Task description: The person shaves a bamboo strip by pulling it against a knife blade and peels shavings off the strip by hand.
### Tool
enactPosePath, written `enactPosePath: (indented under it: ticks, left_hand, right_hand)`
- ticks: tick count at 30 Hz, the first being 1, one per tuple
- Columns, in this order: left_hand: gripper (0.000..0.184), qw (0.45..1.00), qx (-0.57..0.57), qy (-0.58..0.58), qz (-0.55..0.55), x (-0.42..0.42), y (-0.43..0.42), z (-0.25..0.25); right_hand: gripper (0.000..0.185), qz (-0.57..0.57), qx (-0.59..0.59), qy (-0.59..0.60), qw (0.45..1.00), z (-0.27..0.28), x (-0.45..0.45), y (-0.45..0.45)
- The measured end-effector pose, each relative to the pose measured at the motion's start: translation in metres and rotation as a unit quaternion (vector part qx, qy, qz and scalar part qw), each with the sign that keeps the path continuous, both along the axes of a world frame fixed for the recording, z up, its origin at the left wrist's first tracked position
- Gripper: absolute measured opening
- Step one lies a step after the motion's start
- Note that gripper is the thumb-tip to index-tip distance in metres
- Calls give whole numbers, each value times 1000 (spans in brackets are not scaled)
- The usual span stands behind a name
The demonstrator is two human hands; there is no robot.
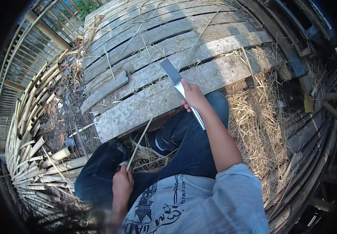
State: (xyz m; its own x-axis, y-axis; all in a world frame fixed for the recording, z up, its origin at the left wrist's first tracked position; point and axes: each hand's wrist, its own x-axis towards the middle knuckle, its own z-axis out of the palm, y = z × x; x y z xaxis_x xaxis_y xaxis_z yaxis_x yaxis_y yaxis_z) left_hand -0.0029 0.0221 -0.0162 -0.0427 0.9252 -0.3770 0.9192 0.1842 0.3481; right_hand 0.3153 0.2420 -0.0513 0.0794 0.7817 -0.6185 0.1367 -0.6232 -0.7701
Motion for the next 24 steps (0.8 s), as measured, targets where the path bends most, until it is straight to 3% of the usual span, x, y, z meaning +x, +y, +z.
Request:
enactPosePath:
  ticks: [4,6,10,12,15,17,20,24]
  left_hand:
    - [23,999,-10,-29,24,-1,2,-1]
    - [24,998,-2,-39,39,-3,1,-4]
    - [23,999,-10,-18,41,-1,1,2]
    - [24,999,2,-29,35,-3,-1,1]
    - [24,999,2,-35,29,-4,1,-2]
    - [24,999,9,-29,31,-2,3,-1]
    - [24,999,0,-17,39,0,2,0]
    - [23,999,-3,-23,49,-2,4,-2]
  right_hand:
    - [55,153,30,-64,986,18,-61,-46]
    - [54,186,135,-124,965,5,-85,-71]
    - [53,215,142,-155,954,14,-65,-69]
    - [54,169,178,-249,937,24,-40,-42]
    - [55,92,203,-295,929,4,14,2]
    - [55,61,86,-232,967,14,23,14]
    - [56,30,60,-168,983,14,4,0]
    - [58,151,-5,-59,987,8,-23,-35]
